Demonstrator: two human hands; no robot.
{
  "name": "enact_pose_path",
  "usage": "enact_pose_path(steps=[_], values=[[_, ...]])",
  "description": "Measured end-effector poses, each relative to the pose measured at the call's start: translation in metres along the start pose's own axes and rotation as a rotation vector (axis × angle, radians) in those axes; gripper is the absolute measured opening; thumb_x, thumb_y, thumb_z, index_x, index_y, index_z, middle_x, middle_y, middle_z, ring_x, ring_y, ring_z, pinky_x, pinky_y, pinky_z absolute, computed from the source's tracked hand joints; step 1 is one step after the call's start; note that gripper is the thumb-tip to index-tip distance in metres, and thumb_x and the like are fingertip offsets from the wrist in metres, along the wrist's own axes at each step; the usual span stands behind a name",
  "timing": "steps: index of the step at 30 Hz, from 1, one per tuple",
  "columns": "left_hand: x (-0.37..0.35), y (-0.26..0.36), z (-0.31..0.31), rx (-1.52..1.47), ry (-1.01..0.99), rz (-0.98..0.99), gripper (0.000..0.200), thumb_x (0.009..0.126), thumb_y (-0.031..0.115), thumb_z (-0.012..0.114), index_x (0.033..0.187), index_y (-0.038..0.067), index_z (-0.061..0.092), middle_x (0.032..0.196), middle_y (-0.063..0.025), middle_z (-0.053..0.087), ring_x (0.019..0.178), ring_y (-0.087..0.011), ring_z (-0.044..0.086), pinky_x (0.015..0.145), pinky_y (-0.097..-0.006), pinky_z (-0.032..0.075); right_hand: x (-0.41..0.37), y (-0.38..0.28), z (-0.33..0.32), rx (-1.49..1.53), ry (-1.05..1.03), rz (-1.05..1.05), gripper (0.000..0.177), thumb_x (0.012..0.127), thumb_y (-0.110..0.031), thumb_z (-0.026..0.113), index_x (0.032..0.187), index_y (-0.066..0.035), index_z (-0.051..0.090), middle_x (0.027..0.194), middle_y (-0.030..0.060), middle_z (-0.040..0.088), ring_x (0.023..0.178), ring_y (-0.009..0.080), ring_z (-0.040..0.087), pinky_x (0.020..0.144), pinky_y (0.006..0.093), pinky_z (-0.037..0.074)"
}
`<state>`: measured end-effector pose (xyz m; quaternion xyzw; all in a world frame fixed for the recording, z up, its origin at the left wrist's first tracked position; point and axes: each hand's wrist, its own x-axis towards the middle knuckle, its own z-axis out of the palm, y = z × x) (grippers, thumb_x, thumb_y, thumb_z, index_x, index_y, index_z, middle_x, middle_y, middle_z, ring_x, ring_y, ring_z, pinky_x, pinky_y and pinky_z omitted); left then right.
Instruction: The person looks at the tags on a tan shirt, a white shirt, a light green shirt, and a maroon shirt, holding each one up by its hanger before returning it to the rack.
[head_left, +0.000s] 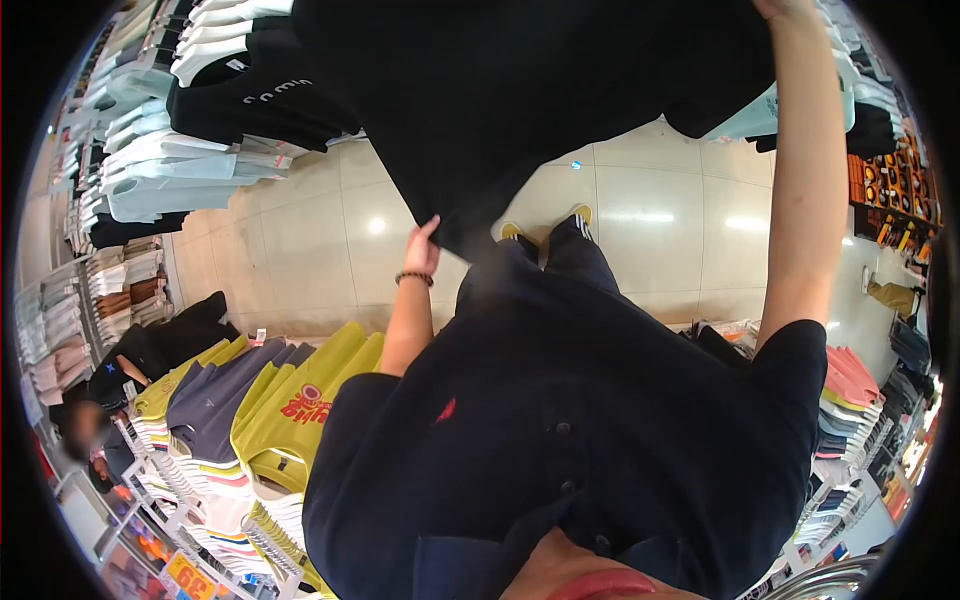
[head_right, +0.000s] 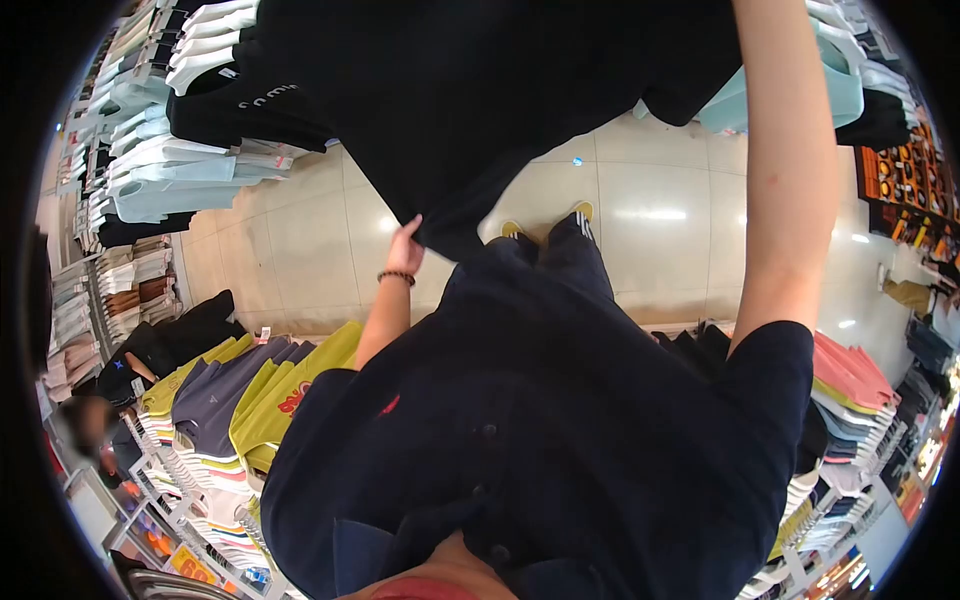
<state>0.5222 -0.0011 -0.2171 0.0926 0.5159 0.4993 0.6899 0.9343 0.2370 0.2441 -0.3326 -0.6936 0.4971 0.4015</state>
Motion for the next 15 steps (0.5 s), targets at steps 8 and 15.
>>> enact_pose_path(steps=[8,15], values=[[-0.051,-0.024,-0.042,-0.179,0.136,-0.186,0.025,0.095,0.014,0.064,0.113,-0.004,0.061,0.108,-0.0134,0.070,0.096,-0.0237,0.070,0.087,-0.0361,0.057,0.012,0.033,0.006,0.058,-0.009,0.110,0.045,0.072,-0.002,0.067,0.117,0.005,0.065,0.106,0.0075,0.071,0.096,0.0133,0.066,0.090,0.0242,0.048],[-0.050,-0.030,-0.020,0.331,0.299,0.152,0.030,0.093,0.016,0.068,0.116,-0.001,0.060,0.108,-0.0112,0.068,0.101,-0.0206,0.066,0.092,-0.0332,0.052,-0.015,0.083,0.004,-0.153,-0.033,0.192,0.049,0.081,-0.007,0.069,0.128,0.000,0.061,0.114,0.0016,0.066,0.107,0.0111,0.059,0.096,0.0271,0.045]])
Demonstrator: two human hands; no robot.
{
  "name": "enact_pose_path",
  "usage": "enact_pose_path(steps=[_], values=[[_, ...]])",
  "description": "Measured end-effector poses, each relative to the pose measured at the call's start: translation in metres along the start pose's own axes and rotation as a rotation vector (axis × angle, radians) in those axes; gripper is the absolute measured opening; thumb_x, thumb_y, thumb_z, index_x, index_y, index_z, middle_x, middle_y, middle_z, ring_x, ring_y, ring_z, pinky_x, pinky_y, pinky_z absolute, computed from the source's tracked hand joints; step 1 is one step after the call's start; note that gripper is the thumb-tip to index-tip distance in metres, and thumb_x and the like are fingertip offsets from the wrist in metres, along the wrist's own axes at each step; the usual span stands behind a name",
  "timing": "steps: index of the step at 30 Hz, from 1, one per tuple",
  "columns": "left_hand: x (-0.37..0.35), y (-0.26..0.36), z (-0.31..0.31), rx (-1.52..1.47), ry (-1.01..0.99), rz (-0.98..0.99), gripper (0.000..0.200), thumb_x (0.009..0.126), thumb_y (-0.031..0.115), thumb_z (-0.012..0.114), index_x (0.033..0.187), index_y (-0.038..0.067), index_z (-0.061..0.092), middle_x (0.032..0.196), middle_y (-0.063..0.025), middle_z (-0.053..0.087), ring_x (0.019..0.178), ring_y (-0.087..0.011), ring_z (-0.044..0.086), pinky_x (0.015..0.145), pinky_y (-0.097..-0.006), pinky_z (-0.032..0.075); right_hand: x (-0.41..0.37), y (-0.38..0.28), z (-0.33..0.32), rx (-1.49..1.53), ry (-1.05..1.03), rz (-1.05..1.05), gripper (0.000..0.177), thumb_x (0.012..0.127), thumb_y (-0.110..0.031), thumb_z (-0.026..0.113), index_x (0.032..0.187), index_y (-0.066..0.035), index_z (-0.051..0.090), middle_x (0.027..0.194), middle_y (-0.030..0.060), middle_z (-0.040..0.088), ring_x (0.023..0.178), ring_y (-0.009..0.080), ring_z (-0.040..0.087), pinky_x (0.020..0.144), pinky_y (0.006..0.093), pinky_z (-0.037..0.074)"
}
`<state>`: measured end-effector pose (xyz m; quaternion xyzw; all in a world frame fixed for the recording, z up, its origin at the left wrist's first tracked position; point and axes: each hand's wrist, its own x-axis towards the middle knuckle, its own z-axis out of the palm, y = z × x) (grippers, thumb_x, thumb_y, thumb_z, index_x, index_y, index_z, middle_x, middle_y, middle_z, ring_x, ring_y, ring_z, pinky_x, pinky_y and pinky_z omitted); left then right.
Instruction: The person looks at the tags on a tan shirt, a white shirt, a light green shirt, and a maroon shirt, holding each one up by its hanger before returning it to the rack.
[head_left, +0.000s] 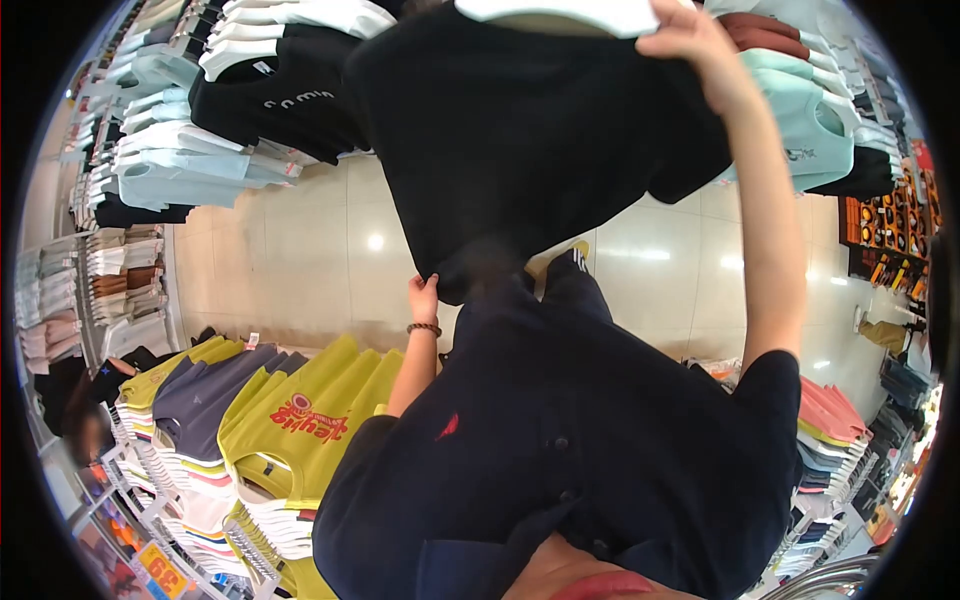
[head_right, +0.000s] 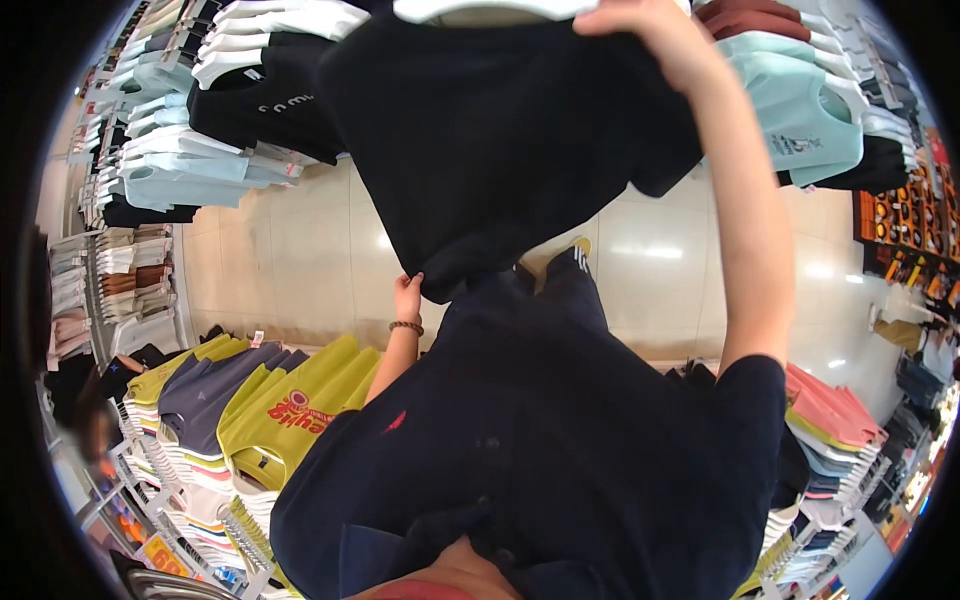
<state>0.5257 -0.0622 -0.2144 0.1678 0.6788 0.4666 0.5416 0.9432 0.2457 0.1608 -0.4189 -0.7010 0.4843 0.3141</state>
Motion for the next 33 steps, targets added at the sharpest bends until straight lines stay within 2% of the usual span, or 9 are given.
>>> enact_pose_path(steps=[2,6,8,12,18,26,28,31,33], values=[[-0.004,0.010,0.027,0.356,0.143,0.392,0.035,0.094,0.019,0.066,0.122,-0.001,0.059,0.117,-0.0123,0.067,0.111,-0.0211,0.062,0.098,-0.0324,0.048,-0.030,-0.008,0.067,0.143,0.059,0.001,0.049,0.078,-0.006,0.071,0.126,-0.002,0.062,0.110,-0.0006,0.067,0.105,0.0102,0.060,0.095,0.0274,0.047],[-0.100,0.160,0.122,-0.180,-0.580,0.213,0.056,0.101,0.031,0.056,0.145,0.001,0.038,0.143,-0.0169,0.049,0.130,-0.0232,0.050,0.107,-0.0349,0.042,-0.083,0.040,0.173,0.339,0.114,0.103,0.048,0.077,0.006,0.068,0.124,0.003,0.061,0.113,0.0061,0.067,0.103,0.0142,0.063,0.092,0.0319,0.051],[-0.118,0.179,0.154,-0.264,-0.666,0.270,0.067,0.102,0.034,0.053,0.154,0.005,0.023,0.152,-0.0155,0.037,0.138,-0.0256,0.041,0.109,-0.0439,0.038,-0.109,0.068,0.233,0.512,0.208,0.152,0.051,0.081,0.007,0.064,0.130,0.003,0.054,0.120,0.0086,0.064,0.112,0.0162,0.060,0.098,0.0312,0.047],[-0.117,0.188,0.173,0.016,-0.598,0.273,0.066,0.094,0.013,0.064,0.149,0.004,0.029,0.140,-0.0099,0.046,0.132,-0.0193,0.043,0.108,-0.0355,0.037,-0.133,0.107,0.301,0.532,0.422,0.142,0.059,0.085,0.005,0.056,0.142,0.001,0.042,0.136,0.0139,0.050,0.126,0.0242,0.052,0.106,0.0347,0.041],[-0.081,0.213,0.173,0.022,-0.544,0.318,0.050,0.088,0.000,0.063,0.135,0.002,0.046,0.117,-0.0051,0.059,0.109,-0.0130,0.055,0.093,-0.0286,0.045,-0.109,0.044,0.281,0.775,0.309,-0.022,0.083,0.072,0.011,0.050,0.151,-0.003,0.029,0.151,0.0144,0.036,0.147,0.0258,0.027,0.121,0.0401,0.023],[-0.091,0.267,0.144,0.665,-1.043,0.580,0.065,0.075,0.006,0.071,0.137,0.004,0.053,0.122,-0.0153,0.066,0.112,-0.0241,0.064,0.097,-0.0342,0.048,-0.121,0.041,0.167,0.011,0.802,-0.261,0.031,0.083,-0.002,0.062,0.113,-0.003,0.063,0.115,0.0108,0.062,0.112,0.0262,0.057,0.097,0.0374,0.044],[-0.098,0.261,0.143,0.798,-1.206,0.547,0.066,0.074,0.008,0.072,0.137,0.007,0.053,0.121,-0.0169,0.066,0.112,-0.0286,0.065,0.096,-0.0360,0.049,-0.129,0.051,0.147,-0.380,0.488,-0.304,0.021,0.085,-0.011,0.065,0.105,-0.005,0.066,0.109,0.0109,0.066,0.108,0.0293,0.060,0.096,0.0378,0.045],[-0.108,0.242,0.140,0.855,-1.340,0.600,0.061,0.073,0.005,0.070,0.132,0.006,0.058,0.114,-0.0149,0.069,0.104,-0.0277,0.067,0.090,-0.0348,0.051,-0.168,0.080,0.156,-0.393,-0.259,0.264,0.046,0.093,-0.047,0.056,0.087,-0.005,0.072,0.083,0.0160,0.070,0.075,0.0343,0.067,0.071,0.0422,0.053],[-0.112,0.233,0.137,0.924,-1.448,0.498,0.059,0.073,0.005,0.069,0.131,0.007,0.059,0.117,-0.0149,0.068,0.107,-0.0268,0.066,0.092,-0.0351,0.051,-0.198,0.104,0.170,-0.238,-0.482,0.410,0.052,0.095,-0.051,0.054,0.088,-0.002,0.072,0.076,0.0167,0.068,0.070,0.0316,0.066,0.068,0.0404,0.051]])
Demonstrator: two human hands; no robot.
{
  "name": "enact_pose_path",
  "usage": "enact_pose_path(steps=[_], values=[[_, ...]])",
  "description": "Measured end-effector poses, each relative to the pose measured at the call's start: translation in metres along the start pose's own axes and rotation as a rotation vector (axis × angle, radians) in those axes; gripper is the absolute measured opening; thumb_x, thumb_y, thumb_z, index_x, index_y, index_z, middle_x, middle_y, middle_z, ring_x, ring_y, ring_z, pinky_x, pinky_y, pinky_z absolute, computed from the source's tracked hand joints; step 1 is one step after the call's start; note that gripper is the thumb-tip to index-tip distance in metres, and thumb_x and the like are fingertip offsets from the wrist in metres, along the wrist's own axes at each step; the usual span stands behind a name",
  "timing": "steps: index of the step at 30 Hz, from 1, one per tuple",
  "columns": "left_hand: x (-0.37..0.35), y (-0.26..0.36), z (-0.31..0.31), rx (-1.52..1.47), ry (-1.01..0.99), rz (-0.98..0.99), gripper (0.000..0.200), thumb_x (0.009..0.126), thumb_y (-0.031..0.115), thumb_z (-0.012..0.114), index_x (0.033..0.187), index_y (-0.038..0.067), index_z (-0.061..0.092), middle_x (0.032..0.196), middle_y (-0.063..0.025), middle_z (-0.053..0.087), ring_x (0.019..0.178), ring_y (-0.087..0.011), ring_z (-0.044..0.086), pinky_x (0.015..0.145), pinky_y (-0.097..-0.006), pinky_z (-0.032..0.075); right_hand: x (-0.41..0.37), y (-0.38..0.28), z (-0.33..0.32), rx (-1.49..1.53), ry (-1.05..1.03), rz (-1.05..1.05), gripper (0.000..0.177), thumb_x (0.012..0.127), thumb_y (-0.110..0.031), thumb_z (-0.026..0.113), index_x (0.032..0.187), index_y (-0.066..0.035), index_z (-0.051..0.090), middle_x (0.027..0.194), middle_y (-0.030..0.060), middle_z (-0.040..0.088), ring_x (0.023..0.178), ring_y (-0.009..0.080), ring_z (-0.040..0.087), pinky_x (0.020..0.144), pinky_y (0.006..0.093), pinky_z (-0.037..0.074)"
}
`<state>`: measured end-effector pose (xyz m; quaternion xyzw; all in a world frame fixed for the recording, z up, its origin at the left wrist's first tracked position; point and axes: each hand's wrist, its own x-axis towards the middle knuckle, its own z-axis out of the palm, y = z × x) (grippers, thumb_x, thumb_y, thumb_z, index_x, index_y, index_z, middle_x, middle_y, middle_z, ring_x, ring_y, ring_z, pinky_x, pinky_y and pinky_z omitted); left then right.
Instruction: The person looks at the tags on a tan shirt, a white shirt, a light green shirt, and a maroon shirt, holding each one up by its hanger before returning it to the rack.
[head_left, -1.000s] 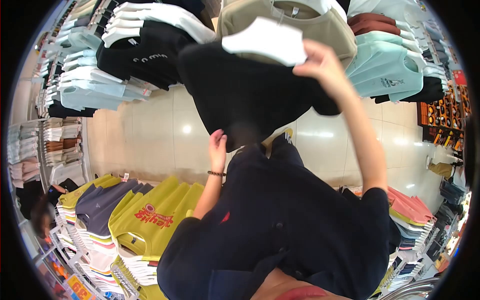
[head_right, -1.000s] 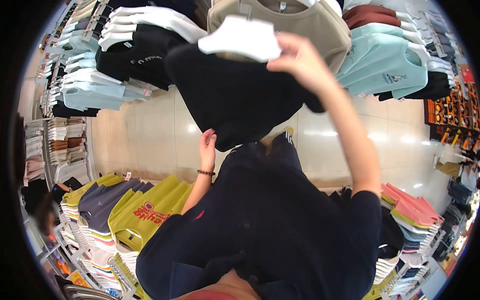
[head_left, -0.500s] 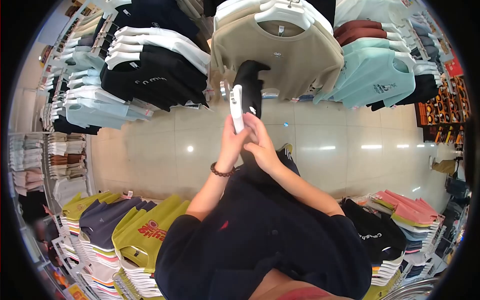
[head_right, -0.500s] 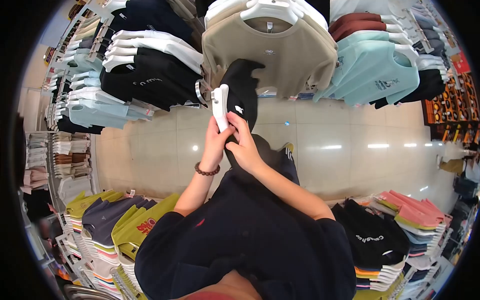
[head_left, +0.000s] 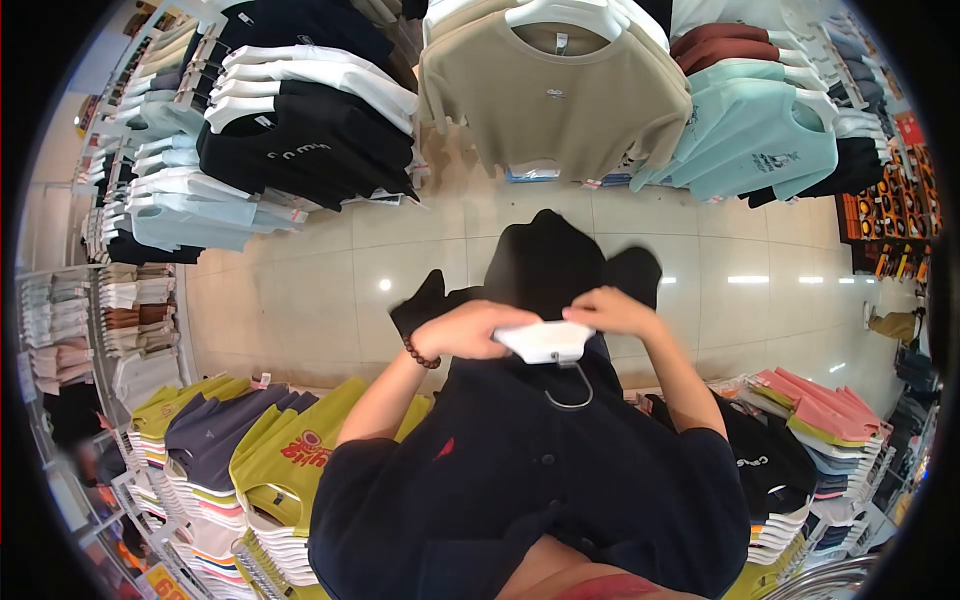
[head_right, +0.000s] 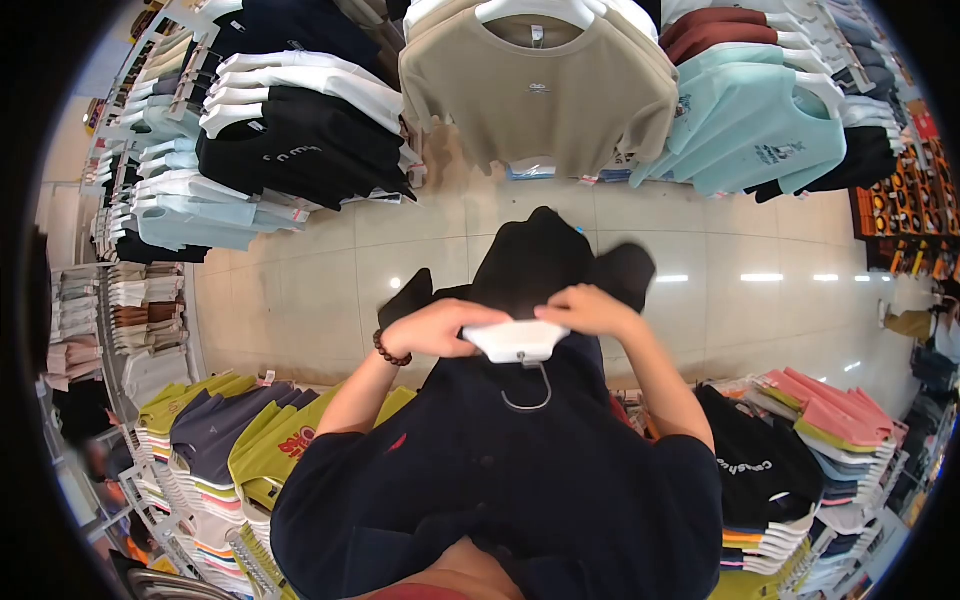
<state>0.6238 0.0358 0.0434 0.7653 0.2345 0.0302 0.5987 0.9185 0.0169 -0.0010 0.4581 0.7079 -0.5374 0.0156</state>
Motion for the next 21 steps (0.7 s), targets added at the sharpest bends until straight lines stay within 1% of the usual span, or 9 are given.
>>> enact_pose_path(steps=[1,3,4,5,8,12,14,17,21], values=[[-0.001,-0.004,0.006,-0.133,-0.075,-0.075,0.056,0.076,0.007,0.070,0.131,0.007,0.060,0.116,-0.0134,0.068,0.109,-0.0245,0.066,0.093,-0.0341,0.050,-0.005,0.017,0.019,0.232,-0.033,-0.032,0.045,0.098,-0.040,0.057,0.078,0.000,0.065,0.066,0.0064,0.058,0.063,0.0151,0.051,0.063,0.0345,0.044],[-0.005,-0.013,0.021,-0.310,-0.083,-0.084,0.056,0.078,0.010,0.072,0.132,0.006,0.059,0.113,-0.0109,0.070,0.110,-0.0210,0.064,0.094,-0.0327,0.050,-0.020,0.021,0.042,0.496,0.001,-0.007,0.042,0.098,-0.034,0.057,0.076,0.001,0.062,0.065,0.0018,0.054,0.066,0.0111,0.046,0.064,0.0317,0.042],[-0.008,-0.016,0.027,-0.358,-0.069,-0.056,0.043,0.088,0.018,0.068,0.128,0.002,0.061,0.111,-0.0093,0.070,0.108,-0.0183,0.063,0.094,-0.0308,0.049,-0.019,0.032,0.048,0.495,-0.050,0.011,0.041,0.098,-0.032,0.057,0.073,0.001,0.059,0.065,-0.0019,0.053,0.066,0.0086,0.045,0.062,0.0296,0.040],[-0.009,-0.027,0.032,-0.375,-0.086,-0.065,0.043,0.088,0.018,0.068,0.128,0.002,0.061,0.111,-0.0093,0.070,0.108,-0.0183,0.063,0.094,-0.0308,0.049,-0.021,0.039,0.055,0.516,-0.054,0.025,0.041,0.098,-0.032,0.057,0.073,0.001,0.059,0.065,-0.0019,0.053,0.066,0.0086,0.045,0.062,0.0296,0.040],[-0.010,-0.055,0.038,-0.444,-0.047,-0.394,0.036,0.103,0.029,0.051,0.111,-0.002,0.068,0.104,-0.0061,0.071,0.097,-0.0144,0.061,0.091,-0.0278,0.047,-0.032,0.030,0.060,0.624,0.156,0.045,0.038,0.097,-0.028,0.058,0.077,0.004,0.061,0.061,0.0020,0.051,0.063,0.0085,0.045,0.059,0.0324,0.040],[-0.003,-0.079,0.042,-0.366,0.145,-0.324,0.031,0.101,0.027,0.053,0.096,-0.002,0.063,0.082,0.0017,0.061,0.082,-0.0077,0.052,0.076,-0.0263,0.044,-0.033,0.018,0.058,0.328,0.377,0.075,0.038,0.098,-0.028,0.054,0.077,0.003,0.055,0.067,0.0217,0.054,0.064,0.0401,0.052,0.061,0.0424,0.042],[0.005,-0.069,0.033,-0.229,0.266,-0.335,0.029,0.100,0.026,0.052,0.089,0.001,0.057,0.072,0.0019,0.053,0.075,-0.0080,0.047,0.069,-0.0276,0.042,-0.033,0.003,0.050,0.316,0.459,0.130,0.037,0.098,-0.028,0.053,0.078,0.003,0.055,0.066,0.0212,0.054,0.064,0.0400,0.052,0.061,0.0430,0.042],[0.022,-0.051,0.024,0.031,0.483,-0.325,0.025,0.103,0.026,0.048,0.094,0.004,0.057,0.068,-0.0127,0.053,0.064,-0.0234,0.054,0.063,-0.0349,0.043,-0.028,-0.004,0.041,0.288,0.636,0.172,0.037,0.100,-0.030,0.052,0.081,0.002,0.056,0.066,0.0212,0.054,0.064,0.0401,0.053,0.061,0.0442,0.042],[0.038,-0.034,0.013,0.203,0.624,-0.222,0.023,0.104,0.024,0.047,0.098,0.004,0.057,0.066,-0.0169,0.054,0.061,-0.0319,0.057,0.059,-0.0390,0.043,-0.025,-0.007,0.028,0.283,0.796,0.173,0.036,0.103,-0.029,0.050,0.083,0.001,0.056,0.065,0.0225,0.053,0.061,0.0417,0.052,0.058,0.0450,0.041]])
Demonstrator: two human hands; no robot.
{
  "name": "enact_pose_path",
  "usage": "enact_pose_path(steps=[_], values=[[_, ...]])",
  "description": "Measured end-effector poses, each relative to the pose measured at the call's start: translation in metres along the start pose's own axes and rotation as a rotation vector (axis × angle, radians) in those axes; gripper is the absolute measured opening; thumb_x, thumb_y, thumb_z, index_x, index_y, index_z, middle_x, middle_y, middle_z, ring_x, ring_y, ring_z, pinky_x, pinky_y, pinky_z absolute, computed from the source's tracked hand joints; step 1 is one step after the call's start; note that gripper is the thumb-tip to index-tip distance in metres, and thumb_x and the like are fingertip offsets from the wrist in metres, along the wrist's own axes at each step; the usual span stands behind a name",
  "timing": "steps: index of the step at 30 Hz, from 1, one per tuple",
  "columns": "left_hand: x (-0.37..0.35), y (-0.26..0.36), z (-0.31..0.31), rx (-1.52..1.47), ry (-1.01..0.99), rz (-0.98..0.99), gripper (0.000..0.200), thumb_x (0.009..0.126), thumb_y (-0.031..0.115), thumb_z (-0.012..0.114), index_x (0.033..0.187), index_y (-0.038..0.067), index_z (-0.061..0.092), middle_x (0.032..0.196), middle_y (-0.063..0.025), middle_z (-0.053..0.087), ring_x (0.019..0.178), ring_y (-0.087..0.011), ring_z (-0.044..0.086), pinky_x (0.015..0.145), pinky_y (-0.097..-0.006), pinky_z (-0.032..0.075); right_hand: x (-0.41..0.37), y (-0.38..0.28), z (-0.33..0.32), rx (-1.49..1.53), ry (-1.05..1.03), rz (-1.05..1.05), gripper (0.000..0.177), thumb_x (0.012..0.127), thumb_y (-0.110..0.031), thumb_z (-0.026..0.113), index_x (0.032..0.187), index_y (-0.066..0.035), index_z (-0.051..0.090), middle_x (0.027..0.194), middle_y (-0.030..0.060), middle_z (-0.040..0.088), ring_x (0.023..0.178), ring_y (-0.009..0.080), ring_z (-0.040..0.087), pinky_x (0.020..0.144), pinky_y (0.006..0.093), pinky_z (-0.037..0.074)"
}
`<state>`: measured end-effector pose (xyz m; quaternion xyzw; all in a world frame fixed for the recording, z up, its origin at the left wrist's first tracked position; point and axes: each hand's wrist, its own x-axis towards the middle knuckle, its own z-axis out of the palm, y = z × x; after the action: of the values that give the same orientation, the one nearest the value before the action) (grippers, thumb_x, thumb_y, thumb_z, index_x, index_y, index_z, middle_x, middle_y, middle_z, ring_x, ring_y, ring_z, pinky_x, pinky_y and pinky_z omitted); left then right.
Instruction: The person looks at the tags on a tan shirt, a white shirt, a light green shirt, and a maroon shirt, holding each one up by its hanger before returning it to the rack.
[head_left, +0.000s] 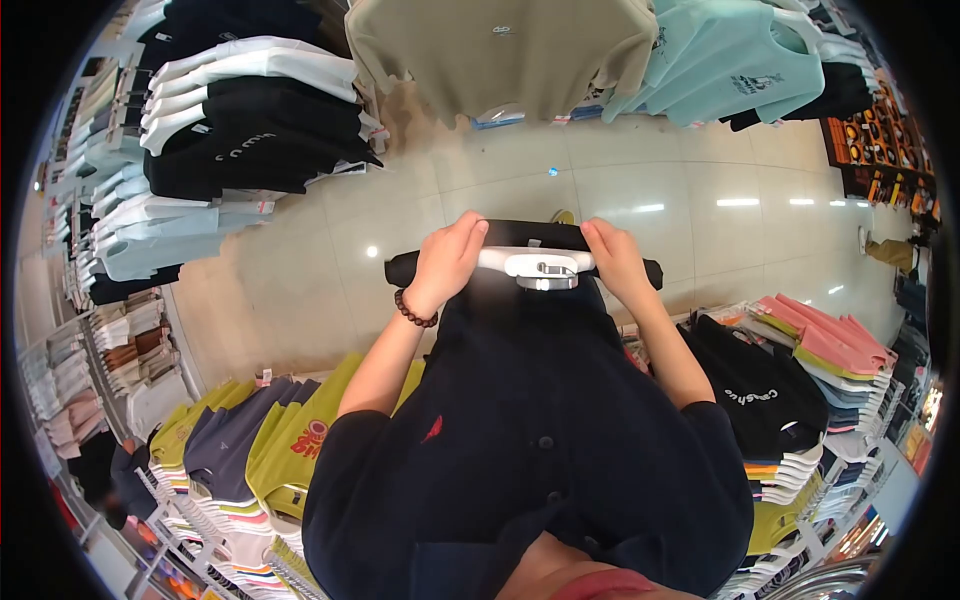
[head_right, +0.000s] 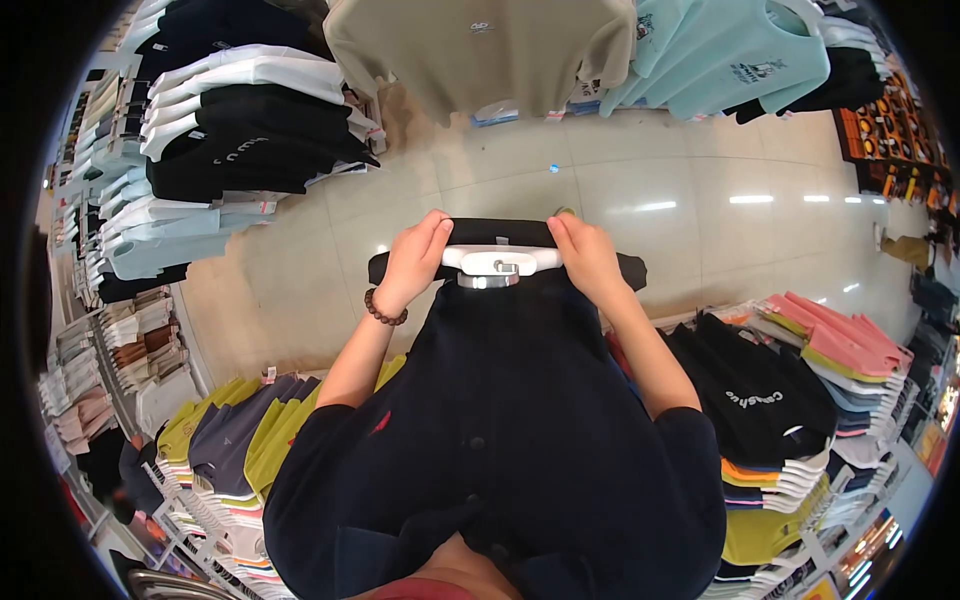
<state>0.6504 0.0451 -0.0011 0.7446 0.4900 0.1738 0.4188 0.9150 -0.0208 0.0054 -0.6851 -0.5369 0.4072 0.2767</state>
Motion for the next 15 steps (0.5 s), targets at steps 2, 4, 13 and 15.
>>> enact_pose_path(steps=[2,4,13,15], values=[[0.005,0.008,-0.001,-0.003,0.102,0.052,0.022,0.103,0.025,0.047,0.096,0.006,0.057,0.068,-0.0178,0.061,0.066,-0.0403,0.062,0.058,-0.0468,0.046,0.004,-0.005,-0.004,-0.031,0.055,-0.024,0.035,0.103,-0.028,0.050,0.083,0.000,0.056,0.066,0.0226,0.054,0.062,0.0426,0.053,0.057,0.0456,0.040],[0.009,0.020,-0.003,0.008,0.143,0.076,0.020,0.103,0.023,0.048,0.098,0.006,0.057,0.068,-0.0177,0.061,0.065,-0.0400,0.062,0.057,-0.0457,0.046,0.007,-0.011,-0.007,-0.034,0.085,-0.058,0.035,0.103,-0.028,0.050,0.083,0.000,0.056,0.066,0.0226,0.054,0.062,0.0431,0.053,0.057,0.0457,0.040],[0.014,0.027,-0.006,-0.110,0.227,0.127,0.015,0.101,0.018,0.053,0.102,0.004,0.058,0.069,-0.0212,0.060,0.065,-0.0412,0.061,0.055,-0.0420,0.046,0.012,-0.019,-0.024,-0.059,0.097,-0.099,0.033,0.102,-0.028,0.051,0.084,-0.001,0.058,0.069,0.0228,0.055,0.066,0.0442,0.053,0.058,0.0441,0.042],[0.009,0.014,0.003,-0.117,0.132,0.044,0.018,0.101,0.020,0.051,0.101,0.003,0.058,0.072,-0.0229,0.060,0.070,-0.0427,0.062,0.057,-0.0443,0.047,0.007,-0.009,-0.019,-0.033,-0.056,-0.143,0.031,0.099,-0.028,0.054,0.085,-0.001,0.058,0.073,0.0226,0.057,0.069,0.0434,0.056,0.060,0.0429,0.045]])
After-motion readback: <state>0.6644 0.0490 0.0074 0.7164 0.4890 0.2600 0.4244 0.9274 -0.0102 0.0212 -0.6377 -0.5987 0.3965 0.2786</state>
